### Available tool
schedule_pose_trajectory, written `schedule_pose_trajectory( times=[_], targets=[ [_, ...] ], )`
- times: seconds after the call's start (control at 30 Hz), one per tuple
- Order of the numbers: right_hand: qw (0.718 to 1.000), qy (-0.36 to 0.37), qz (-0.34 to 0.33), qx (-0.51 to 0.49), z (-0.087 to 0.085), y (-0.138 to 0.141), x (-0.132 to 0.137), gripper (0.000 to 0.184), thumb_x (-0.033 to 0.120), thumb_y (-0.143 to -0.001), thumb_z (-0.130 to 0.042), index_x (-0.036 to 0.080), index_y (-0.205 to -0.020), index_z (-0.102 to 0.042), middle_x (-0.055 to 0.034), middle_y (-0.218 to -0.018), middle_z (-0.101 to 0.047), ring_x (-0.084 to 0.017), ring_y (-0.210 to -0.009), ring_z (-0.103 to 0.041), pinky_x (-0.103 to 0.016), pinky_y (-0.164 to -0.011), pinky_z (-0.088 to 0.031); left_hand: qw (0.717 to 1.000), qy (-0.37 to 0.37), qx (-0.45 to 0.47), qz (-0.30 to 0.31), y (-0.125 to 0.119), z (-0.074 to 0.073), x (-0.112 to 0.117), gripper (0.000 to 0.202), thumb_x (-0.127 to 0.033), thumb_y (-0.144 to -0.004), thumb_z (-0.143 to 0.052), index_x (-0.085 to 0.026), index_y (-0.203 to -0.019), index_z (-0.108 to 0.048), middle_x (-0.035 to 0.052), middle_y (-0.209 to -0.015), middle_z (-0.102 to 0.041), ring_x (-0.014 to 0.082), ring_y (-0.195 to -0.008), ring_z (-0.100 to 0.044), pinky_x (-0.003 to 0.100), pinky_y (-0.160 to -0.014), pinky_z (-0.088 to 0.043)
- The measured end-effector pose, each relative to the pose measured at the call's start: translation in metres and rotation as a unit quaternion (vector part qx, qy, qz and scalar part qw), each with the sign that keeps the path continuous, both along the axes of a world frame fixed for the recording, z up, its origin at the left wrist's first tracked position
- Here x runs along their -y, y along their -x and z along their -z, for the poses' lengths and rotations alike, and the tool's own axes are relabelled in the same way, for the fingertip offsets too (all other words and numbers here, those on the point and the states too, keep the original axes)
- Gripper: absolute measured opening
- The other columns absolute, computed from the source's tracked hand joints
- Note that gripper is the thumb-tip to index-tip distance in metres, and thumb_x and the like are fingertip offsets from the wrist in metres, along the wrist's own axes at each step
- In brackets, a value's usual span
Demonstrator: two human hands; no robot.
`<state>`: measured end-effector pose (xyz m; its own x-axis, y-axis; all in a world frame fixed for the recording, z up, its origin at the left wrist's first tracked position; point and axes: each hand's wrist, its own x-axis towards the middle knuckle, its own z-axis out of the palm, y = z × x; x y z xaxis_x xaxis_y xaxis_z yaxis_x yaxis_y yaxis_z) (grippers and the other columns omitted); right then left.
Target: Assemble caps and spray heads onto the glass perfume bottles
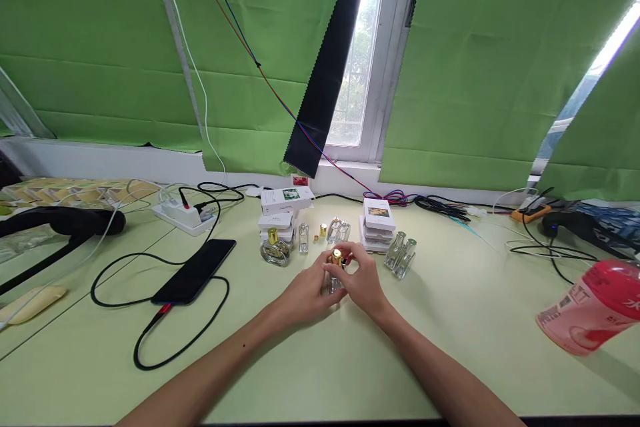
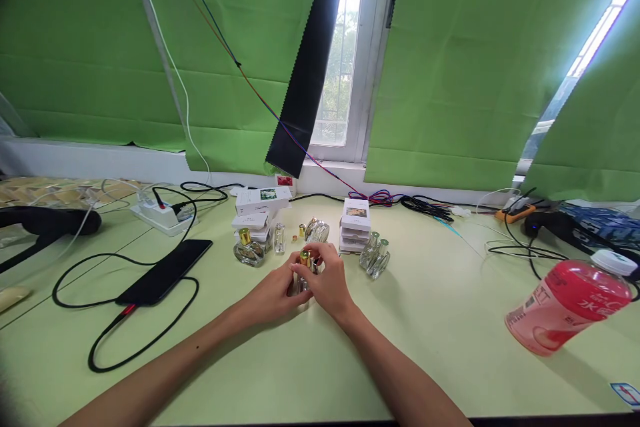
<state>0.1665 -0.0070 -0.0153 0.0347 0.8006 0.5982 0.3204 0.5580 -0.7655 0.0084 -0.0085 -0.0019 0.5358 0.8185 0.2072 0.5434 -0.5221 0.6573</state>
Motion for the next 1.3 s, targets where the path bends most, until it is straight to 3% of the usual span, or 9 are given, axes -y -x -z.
schedule_pose_trajectory(
  times=[0.23, 0.77, 1.0, 1.17, 1.3],
  targets=[
    [0.999, -0.037, -0.031, 0.006, -0.003, -0.005, 0.003, 0.019, 0.023, -0.087, -0.065, 0.023, -0.107, -0.065, -0.0045, -0.097, -0.068, -0.020, -0.089, -0.062, -0.034, -0.080, -0.052, 1.000, 0.006, -0.001, -0.010, 0.002, 0.004, -0.001, 0.068, -0.048, -0.086, -0.062, -0.016, -0.142, -0.040, 0.0035, -0.088, -0.066, 0.0251, -0.078, -0.065, 0.032, -0.066, -0.045],
    [0.999, 0.021, -0.027, -0.018, 0.001, -0.003, -0.004, 0.025, 0.028, -0.080, -0.071, 0.023, -0.103, -0.065, -0.0021, -0.087, -0.061, -0.020, -0.081, -0.058, -0.034, -0.078, -0.051, 1.000, 0.018, -0.001, -0.011, 0.001, 0.002, -0.001, 0.066, -0.046, -0.087, -0.062, -0.021, -0.144, -0.040, 0.0085, -0.116, -0.068, 0.0279, -0.093, -0.067, 0.035, -0.076, -0.048],
    [1.000, 0.001, -0.006, -0.005, 0.000, 0.001, -0.004, 0.020, 0.028, -0.080, -0.072, 0.022, -0.097, -0.065, -0.0020, -0.086, -0.064, -0.018, -0.077, -0.057, -0.032, -0.072, -0.050, 1.000, 0.005, 0.002, -0.014, 0.001, 0.004, -0.002, 0.060, -0.046, -0.086, -0.063, -0.021, -0.139, -0.046, 0.0067, -0.113, -0.068, 0.0216, -0.077, -0.064, 0.032, -0.066, -0.045],
    [1.000, -0.013, 0.008, -0.004, 0.000, 0.004, -0.004, 0.017, 0.027, -0.079, -0.073, 0.022, -0.093, -0.065, -0.0020, -0.085, -0.066, -0.019, -0.076, -0.058, -0.032, -0.070, -0.050, 1.000, 0.017, 0.019, -0.013, 0.001, 0.004, -0.002, 0.055, -0.046, -0.086, -0.063, -0.020, -0.132, -0.048, 0.0074, -0.111, -0.067, 0.0236, -0.082, -0.064, 0.031, -0.065, -0.044],
    [1.000, -0.022, 0.019, -0.006, -0.001, 0.005, -0.003, 0.016, 0.026, -0.079, -0.074, 0.022, -0.091, -0.065, -0.0021, -0.085, -0.067, -0.018, -0.075, -0.059, -0.031, -0.068, -0.050, 0.999, 0.017, 0.033, -0.017, 0.002, 0.005, -0.003, 0.051, -0.046, -0.085, -0.065, -0.020, -0.126, -0.051, 0.0048, -0.096, -0.066, 0.0246, -0.082, -0.064, 0.031, -0.065, -0.044]
  ],
)
